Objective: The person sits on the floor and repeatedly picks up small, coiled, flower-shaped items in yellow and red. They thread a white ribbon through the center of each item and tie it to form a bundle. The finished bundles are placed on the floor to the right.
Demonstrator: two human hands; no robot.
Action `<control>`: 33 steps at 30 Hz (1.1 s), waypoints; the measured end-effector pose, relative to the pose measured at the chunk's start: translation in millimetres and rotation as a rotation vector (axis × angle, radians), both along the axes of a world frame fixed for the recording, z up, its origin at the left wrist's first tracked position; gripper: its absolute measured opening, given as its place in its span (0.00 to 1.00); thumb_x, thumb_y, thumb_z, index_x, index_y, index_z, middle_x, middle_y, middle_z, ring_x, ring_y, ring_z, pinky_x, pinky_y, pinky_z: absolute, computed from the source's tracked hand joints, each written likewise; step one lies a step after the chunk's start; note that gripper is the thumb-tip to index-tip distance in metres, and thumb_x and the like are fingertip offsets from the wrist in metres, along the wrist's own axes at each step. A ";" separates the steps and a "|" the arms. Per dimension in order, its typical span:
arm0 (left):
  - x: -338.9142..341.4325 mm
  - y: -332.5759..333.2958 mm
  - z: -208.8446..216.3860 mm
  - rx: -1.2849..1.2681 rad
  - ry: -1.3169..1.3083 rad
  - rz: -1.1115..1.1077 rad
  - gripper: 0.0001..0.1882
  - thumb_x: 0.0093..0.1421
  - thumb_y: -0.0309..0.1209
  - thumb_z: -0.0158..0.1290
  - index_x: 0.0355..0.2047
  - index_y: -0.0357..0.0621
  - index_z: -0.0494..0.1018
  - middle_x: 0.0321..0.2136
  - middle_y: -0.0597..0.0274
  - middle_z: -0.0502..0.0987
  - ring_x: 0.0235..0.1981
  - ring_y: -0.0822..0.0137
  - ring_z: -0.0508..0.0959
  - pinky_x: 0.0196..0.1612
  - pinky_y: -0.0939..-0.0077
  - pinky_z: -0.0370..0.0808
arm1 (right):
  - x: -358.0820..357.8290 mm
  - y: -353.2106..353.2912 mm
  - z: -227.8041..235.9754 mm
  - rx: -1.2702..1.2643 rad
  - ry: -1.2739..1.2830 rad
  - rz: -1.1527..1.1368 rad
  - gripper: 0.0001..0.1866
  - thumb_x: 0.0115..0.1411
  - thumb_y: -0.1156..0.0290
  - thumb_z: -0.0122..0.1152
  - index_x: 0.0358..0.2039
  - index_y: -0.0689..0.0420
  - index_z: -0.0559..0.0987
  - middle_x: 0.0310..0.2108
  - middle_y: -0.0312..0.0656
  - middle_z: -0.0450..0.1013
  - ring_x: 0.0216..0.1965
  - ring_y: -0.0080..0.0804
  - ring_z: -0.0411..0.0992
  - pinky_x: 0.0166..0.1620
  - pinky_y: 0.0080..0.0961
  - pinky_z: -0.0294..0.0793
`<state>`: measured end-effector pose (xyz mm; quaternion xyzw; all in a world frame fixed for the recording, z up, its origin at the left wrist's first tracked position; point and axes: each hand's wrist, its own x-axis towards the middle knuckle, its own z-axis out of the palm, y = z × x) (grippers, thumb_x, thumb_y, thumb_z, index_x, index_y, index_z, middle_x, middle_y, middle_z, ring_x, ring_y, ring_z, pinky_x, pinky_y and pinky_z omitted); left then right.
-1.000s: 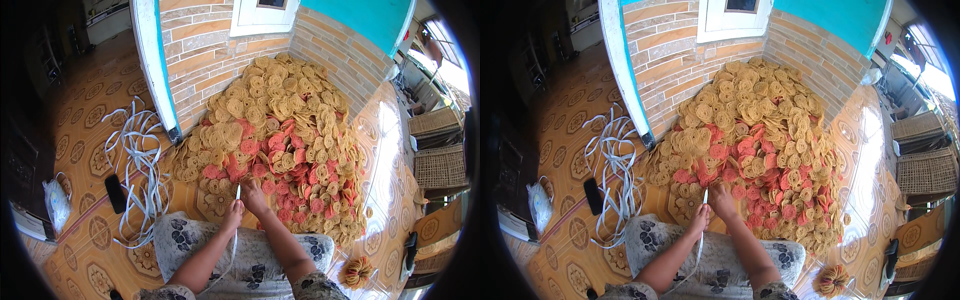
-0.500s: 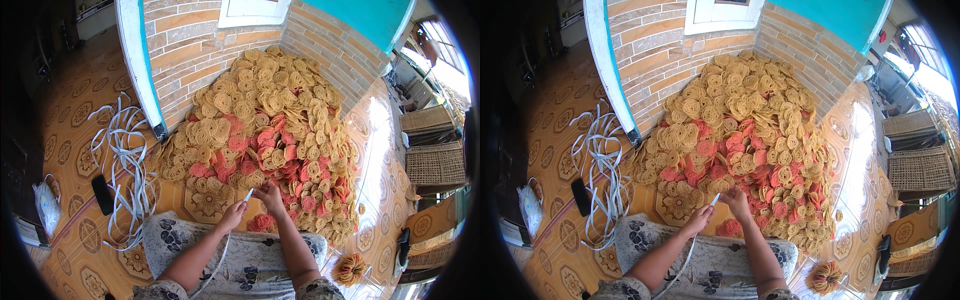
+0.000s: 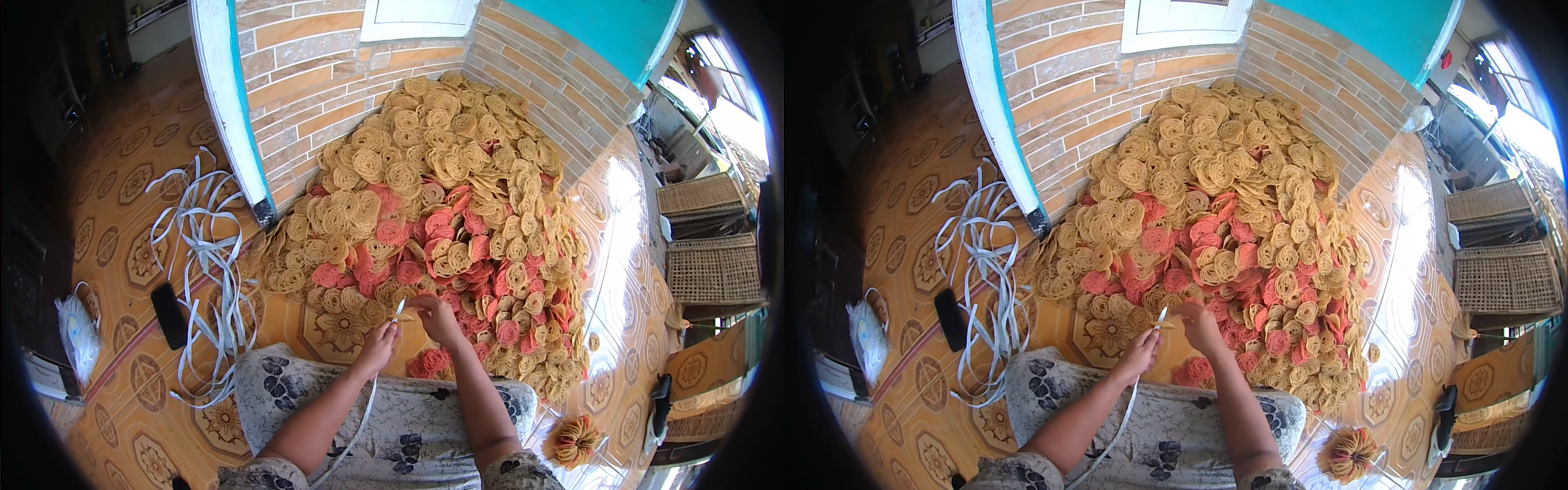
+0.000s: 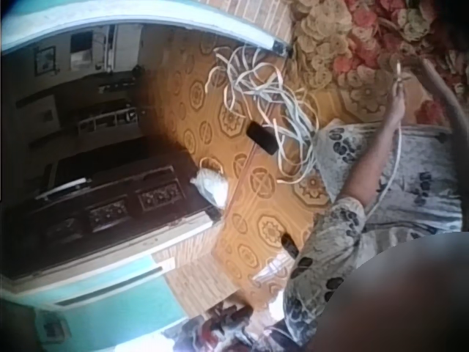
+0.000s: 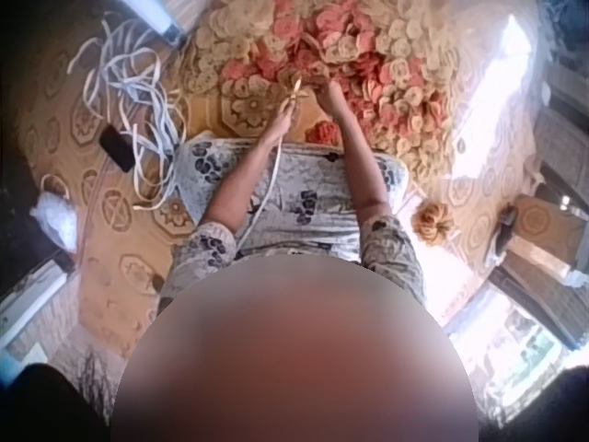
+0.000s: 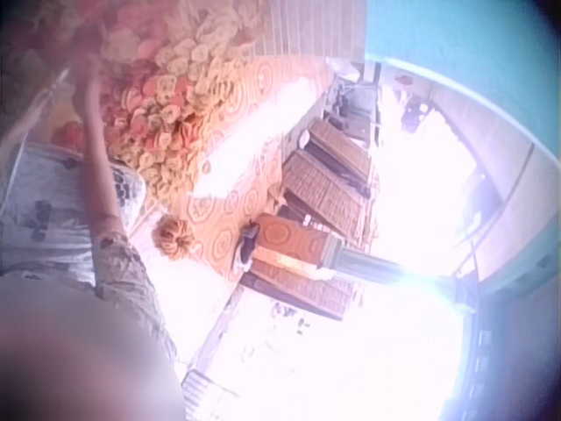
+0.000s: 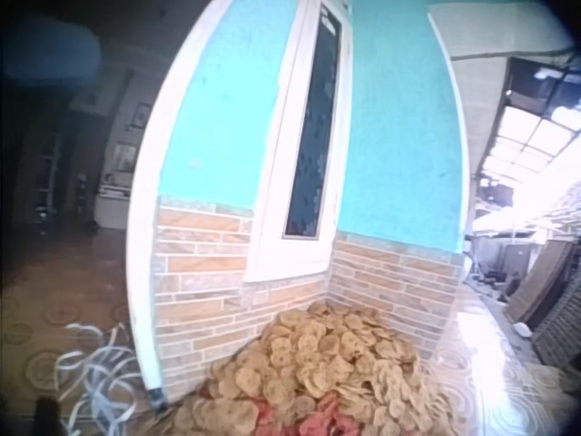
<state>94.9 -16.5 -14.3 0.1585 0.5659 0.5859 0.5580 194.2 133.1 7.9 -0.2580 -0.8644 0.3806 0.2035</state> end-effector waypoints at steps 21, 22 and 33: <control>-2.6 1.1 -8.2 0.012 0.053 -0.031 0.15 0.72 0.43 0.39 0.31 0.51 0.66 0.17 0.78 0.56 0.13 0.83 0.54 0.14 0.85 0.50 | -4.8 -3.9 12.6 -0.582 0.182 -0.278 0.10 0.58 0.72 0.65 0.33 0.66 0.77 0.25 0.36 0.76 0.26 0.18 0.71 0.30 0.17 0.69; -2.9 1.1 -6.9 0.032 0.066 -0.025 0.15 0.72 0.44 0.39 0.31 0.51 0.65 0.17 0.78 0.56 0.13 0.83 0.54 0.14 0.85 0.50 | -4.3 -3.7 13.3 -0.531 0.179 -0.257 0.10 0.58 0.72 0.65 0.34 0.66 0.77 0.25 0.36 0.76 0.26 0.18 0.71 0.31 0.17 0.69; -10.6 -2.9 5.2 -0.047 -0.304 -0.083 0.14 0.72 0.43 0.37 0.32 0.54 0.64 0.17 0.79 0.55 0.13 0.83 0.52 0.14 0.85 0.48 | 1.3 -3.6 15.3 -0.144 0.058 -0.075 0.06 0.56 0.76 0.65 0.35 0.62 0.80 0.32 0.37 0.78 0.35 0.21 0.74 0.36 0.20 0.73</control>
